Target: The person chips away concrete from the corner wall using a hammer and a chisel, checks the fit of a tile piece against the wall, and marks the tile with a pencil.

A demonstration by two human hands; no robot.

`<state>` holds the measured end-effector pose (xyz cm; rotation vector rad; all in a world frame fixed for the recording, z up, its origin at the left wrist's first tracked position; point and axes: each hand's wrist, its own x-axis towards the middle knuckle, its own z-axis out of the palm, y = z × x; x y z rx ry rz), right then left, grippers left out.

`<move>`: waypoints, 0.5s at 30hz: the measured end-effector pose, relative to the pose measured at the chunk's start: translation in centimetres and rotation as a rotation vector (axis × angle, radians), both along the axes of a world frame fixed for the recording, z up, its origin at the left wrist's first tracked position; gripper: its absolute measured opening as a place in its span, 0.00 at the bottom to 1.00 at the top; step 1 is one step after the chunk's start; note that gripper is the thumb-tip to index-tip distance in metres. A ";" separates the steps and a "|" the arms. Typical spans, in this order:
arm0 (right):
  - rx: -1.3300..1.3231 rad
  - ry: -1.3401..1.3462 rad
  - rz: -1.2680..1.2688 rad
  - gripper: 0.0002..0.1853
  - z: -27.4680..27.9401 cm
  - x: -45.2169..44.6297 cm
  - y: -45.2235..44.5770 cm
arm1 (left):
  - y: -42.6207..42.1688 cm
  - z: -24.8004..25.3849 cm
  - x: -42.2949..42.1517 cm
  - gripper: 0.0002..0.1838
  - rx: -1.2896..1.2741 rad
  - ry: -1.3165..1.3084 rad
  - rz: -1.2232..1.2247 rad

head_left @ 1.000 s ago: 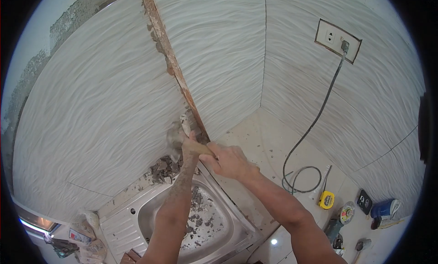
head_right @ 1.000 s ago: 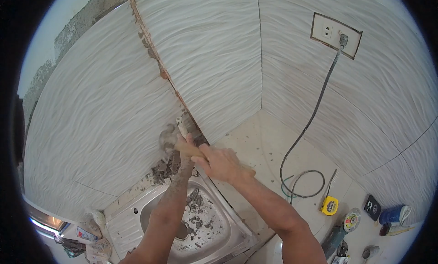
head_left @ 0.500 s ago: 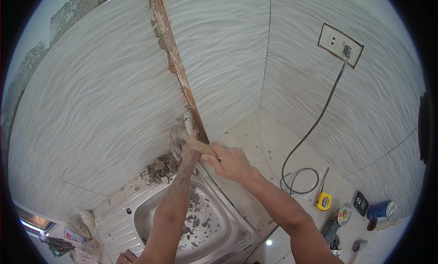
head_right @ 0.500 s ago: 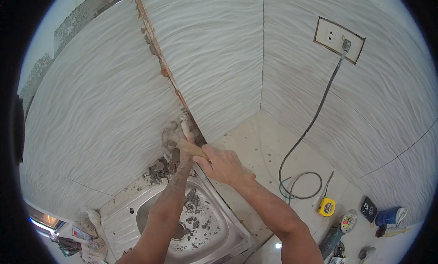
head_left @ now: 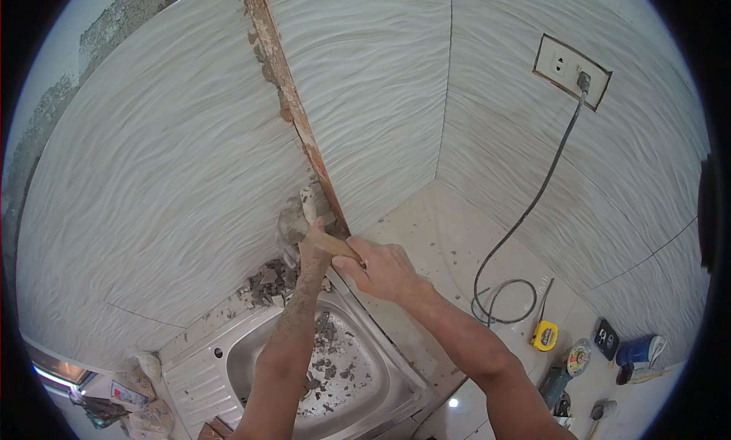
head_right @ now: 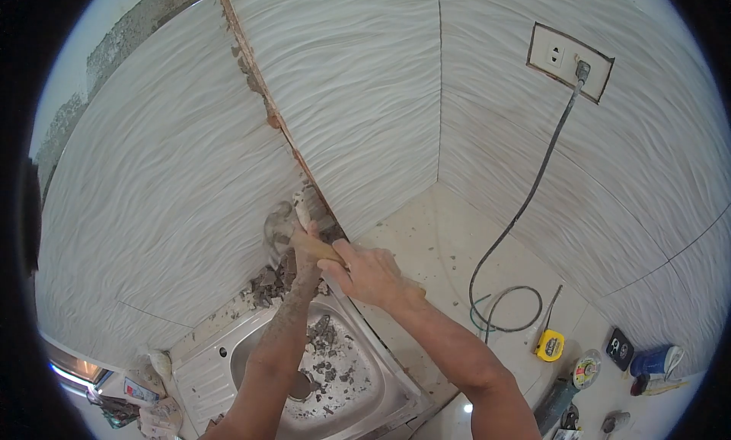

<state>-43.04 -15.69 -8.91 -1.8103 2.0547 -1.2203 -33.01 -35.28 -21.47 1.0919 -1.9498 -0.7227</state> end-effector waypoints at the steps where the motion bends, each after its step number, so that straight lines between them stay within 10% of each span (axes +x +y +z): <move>1: -0.003 -0.027 -0.028 0.22 0.0 -0.2 -0.3 | 0.2 0.7 0.3 0.32 0.060 -0.040 -0.101; 5: 0.006 -0.083 -0.034 0.22 0.3 0.4 0.3 | 4.2 8.5 0.5 0.29 0.239 -0.043 -0.243; 9: -0.017 -0.058 -0.031 0.21 0.0 -0.3 -0.2 | 2.2 3.4 0.3 0.19 0.246 0.125 -0.239; 12: 0.011 -0.082 -0.047 0.21 0.4 0.2 -0.3 | 0.5 0.9 0.7 0.21 -0.247 0.043 -0.224; 15: -0.026 -0.079 -0.014 0.22 1.4 0.8 0.5 | 2.7 5.4 0.9 0.26 0.132 -0.019 -0.211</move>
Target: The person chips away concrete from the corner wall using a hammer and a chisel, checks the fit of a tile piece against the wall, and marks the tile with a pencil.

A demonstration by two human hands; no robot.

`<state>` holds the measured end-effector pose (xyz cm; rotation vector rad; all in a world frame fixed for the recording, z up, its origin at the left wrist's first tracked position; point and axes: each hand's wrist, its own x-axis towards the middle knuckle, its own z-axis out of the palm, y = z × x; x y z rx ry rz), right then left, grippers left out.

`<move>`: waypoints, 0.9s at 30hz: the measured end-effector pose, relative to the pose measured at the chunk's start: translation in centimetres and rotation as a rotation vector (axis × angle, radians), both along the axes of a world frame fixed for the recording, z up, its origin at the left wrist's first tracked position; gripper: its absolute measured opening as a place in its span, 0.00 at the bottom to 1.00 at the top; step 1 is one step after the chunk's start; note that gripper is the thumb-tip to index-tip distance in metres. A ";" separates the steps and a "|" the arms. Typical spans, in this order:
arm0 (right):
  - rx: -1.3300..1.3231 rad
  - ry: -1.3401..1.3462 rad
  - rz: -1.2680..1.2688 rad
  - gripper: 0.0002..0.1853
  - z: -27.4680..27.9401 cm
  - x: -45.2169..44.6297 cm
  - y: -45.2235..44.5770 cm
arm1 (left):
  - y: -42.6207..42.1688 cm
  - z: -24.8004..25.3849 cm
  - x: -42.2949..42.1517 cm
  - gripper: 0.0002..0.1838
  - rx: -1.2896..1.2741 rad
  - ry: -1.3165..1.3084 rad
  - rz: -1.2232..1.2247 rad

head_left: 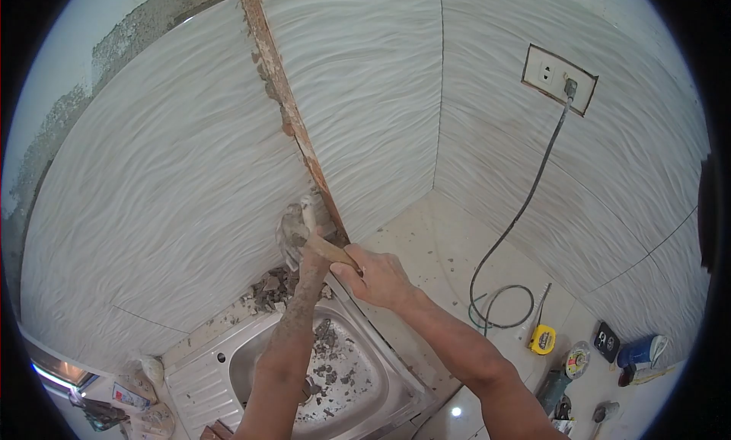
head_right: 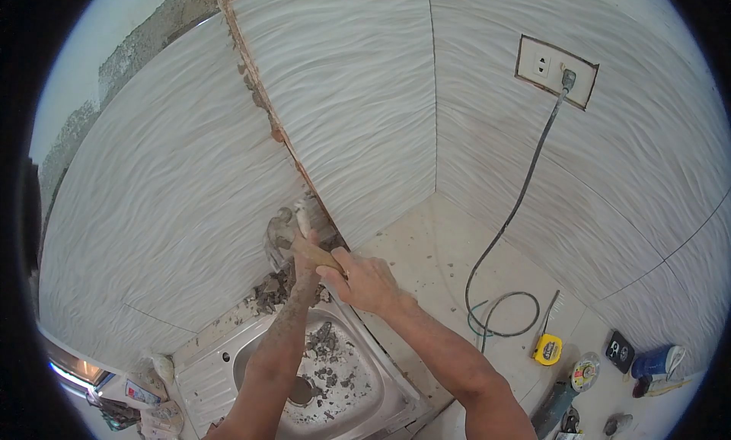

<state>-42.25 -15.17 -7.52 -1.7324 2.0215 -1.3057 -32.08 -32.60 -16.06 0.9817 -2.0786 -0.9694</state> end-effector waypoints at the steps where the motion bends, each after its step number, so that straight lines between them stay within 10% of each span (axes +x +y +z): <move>1: -0.037 0.016 0.022 0.22 0.1 0.1 0.2 | 1.4 2.6 -0.2 0.22 0.056 0.058 0.073; 9: -0.013 0.024 0.002 0.22 -1.1 -0.4 -1.1 | -4.0 -5.2 0.6 0.21 -0.151 -0.002 -0.045; 11: -0.001 0.022 -0.021 0.22 -0.9 -0.3 -1.0 | -3.3 -4.0 -0.1 0.17 -0.614 0.038 0.046; 12: -0.041 0.043 -0.010 0.22 -0.7 -0.2 -0.8 | -3.0 -3.4 -0.5 0.17 -0.610 0.041 0.045; 14: -0.077 0.063 -0.002 0.22 -0.9 -0.4 -0.8 | 0.1 3.3 -1.3 0.28 0.189 -0.213 0.125; 18: -0.006 0.008 -0.028 0.22 -1.5 -0.5 -0.9 | -4.4 -4.7 -0.4 0.28 -0.088 -0.201 -0.119; 20: 0.000 0.007 -0.030 0.22 -1.3 -0.2 -0.4 | -4.3 -4.4 -2.1 0.25 0.026 -0.116 0.249; 27: -0.033 0.022 0.031 0.22 -1.1 -0.5 0.4 | -3.5 -5.3 -1.8 0.25 -0.344 0.094 0.371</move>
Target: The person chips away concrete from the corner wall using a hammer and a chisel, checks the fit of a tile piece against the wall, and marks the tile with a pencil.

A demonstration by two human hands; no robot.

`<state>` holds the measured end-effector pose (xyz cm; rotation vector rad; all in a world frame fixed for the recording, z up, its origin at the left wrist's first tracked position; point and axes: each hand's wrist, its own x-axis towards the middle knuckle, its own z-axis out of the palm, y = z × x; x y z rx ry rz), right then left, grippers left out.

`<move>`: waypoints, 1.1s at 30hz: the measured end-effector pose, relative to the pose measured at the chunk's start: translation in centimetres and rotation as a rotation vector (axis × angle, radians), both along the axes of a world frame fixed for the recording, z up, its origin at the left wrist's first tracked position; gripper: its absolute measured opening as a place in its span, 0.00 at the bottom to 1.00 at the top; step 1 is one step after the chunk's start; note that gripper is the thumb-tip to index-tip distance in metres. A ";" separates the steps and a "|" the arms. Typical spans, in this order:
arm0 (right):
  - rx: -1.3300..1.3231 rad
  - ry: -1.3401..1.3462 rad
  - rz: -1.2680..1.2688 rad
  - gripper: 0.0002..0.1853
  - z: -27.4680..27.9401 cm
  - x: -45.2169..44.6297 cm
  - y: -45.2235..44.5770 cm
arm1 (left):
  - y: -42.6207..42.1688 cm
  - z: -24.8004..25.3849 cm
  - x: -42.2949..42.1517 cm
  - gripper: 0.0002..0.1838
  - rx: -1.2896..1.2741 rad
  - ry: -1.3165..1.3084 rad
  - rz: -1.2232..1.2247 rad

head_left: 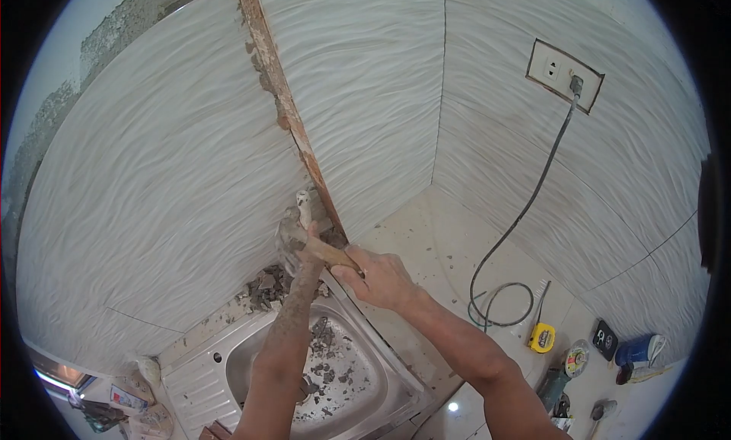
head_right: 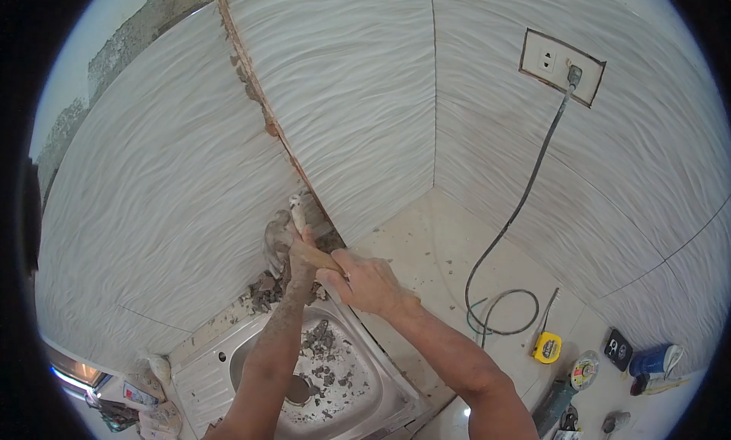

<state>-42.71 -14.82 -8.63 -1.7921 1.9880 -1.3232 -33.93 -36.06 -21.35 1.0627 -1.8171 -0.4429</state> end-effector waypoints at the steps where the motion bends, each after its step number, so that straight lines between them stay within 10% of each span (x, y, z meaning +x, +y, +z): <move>1: 0.013 -0.022 -0.015 0.22 -0.2 -0.1 -0.3 | 0.1 0.4 1.0 0.22 -0.144 -0.091 -0.144; 11: 0.082 -0.160 -0.020 0.22 0.7 0.8 -0.8 | 2.6 5.3 2.8 0.16 0.283 -0.273 -0.250; 20: -0.004 -0.239 -0.019 0.22 0.0 1.8 -0.6 | -0.9 1.6 4.8 0.20 -0.252 -0.314 -0.391; 23: -0.025 -0.269 -0.102 0.22 -1.3 1.8 -1.1 | -2.3 2.4 5.1 0.23 0.138 -0.537 -0.328; 27: 0.035 -0.246 -0.068 0.22 -0.9 1.7 -0.3 | -4.9 -2.2 5.6 0.22 -0.064 -0.494 -0.259; 33: 0.092 -0.248 -0.079 0.23 -0.5 1.1 -0.6 | -0.4 5.1 4.2 0.23 0.142 -0.398 -0.298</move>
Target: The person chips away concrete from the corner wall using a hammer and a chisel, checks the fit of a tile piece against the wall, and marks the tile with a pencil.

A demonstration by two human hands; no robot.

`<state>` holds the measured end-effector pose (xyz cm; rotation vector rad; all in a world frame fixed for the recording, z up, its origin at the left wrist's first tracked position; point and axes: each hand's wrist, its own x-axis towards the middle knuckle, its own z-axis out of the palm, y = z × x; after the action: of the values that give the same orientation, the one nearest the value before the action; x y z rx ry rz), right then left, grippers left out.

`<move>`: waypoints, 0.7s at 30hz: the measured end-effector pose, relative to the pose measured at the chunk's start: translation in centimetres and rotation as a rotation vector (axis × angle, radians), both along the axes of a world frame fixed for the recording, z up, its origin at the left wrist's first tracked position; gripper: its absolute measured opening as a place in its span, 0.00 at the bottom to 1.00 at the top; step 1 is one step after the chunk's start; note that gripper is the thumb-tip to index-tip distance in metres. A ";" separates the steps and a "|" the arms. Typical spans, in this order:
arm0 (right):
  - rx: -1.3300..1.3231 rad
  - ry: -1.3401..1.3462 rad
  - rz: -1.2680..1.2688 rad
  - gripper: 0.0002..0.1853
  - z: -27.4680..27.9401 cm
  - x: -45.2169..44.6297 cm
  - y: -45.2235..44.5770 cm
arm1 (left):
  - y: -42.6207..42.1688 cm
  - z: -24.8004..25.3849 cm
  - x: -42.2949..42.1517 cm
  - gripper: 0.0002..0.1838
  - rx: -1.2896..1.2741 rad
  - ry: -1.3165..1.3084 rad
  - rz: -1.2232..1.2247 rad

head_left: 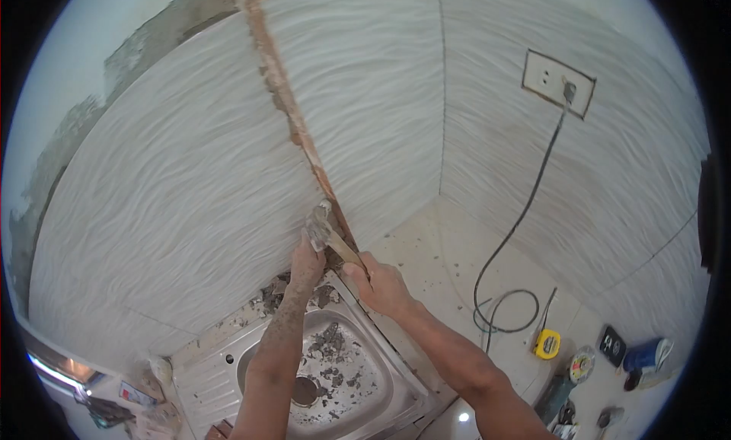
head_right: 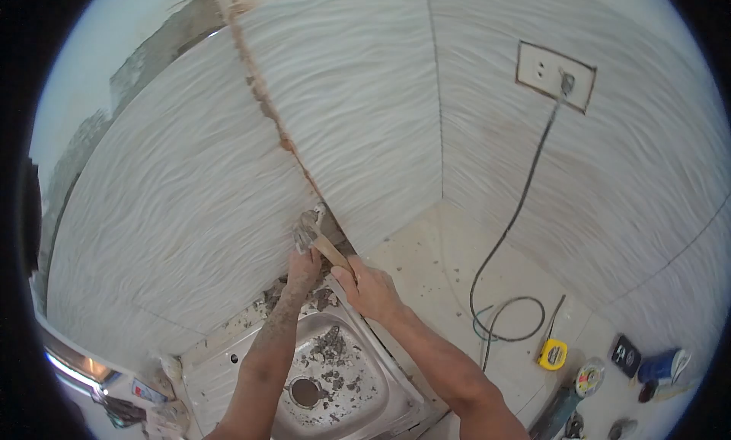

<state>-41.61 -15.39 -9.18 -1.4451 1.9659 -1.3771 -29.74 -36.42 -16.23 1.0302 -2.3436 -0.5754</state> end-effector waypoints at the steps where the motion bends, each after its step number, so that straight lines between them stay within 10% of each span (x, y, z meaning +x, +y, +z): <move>1: 0.015 -0.019 0.015 0.24 0.4 0.5 0.9 | 0.3 0.3 0.5 0.23 0.004 0.015 0.021; 8: -0.023 -0.110 0.062 0.24 6.4 1.7 2.4 | 1.4 15.0 1.6 0.18 -0.127 0.523 -0.047; 21: -0.247 -0.147 0.054 0.18 23.9 4.2 1.7 | -2.0 25.3 1.2 0.27 -0.131 0.135 -0.080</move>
<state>-37.41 -13.68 14.72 -1.4413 1.7026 -1.6975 -28.53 -38.39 9.11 0.8169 -2.2776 -0.4978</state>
